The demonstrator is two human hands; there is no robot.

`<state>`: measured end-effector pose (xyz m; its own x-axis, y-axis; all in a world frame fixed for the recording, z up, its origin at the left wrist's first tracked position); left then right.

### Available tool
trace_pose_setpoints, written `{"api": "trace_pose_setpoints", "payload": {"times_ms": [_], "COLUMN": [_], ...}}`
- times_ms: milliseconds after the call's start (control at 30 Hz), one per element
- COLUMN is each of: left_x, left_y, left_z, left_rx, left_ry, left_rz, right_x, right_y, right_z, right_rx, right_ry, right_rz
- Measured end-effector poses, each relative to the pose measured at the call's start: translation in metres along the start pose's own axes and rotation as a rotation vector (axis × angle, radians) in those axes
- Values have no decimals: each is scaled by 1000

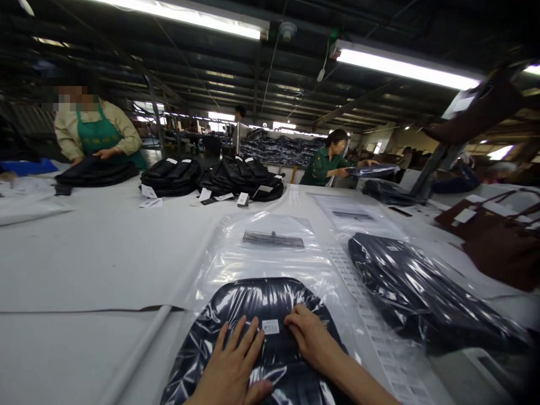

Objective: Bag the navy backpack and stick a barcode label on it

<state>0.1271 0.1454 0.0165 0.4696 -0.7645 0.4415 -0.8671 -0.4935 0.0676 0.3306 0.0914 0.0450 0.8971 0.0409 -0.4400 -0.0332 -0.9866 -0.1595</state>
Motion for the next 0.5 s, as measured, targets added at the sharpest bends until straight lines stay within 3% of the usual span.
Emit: {"api": "trace_pose_setpoints", "payload": {"times_ms": [167, 500], "left_x": [5, -1], "left_y": [-1, -5], "left_z": [-3, 4], "left_rx": [-26, -120], "left_ry": [-9, 13], "left_rz": [-31, -70], "right_x": [3, 12], "right_y": [5, 5], "right_z": [2, 13], "right_rx": [44, -27], "right_ry": [-36, -64], "right_rz": [14, 33]}}
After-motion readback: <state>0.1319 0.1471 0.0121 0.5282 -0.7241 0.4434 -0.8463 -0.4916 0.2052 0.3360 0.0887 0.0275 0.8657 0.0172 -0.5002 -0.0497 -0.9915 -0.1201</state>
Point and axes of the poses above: each hand's wrist, its own y-axis away from the middle knuckle, its own z-axis out of the palm, x = y × z, the point moved 2 cm from there along -y, towards the middle knuckle, and after that the axes turned 7 degrees about y, right-handed, at the moved point
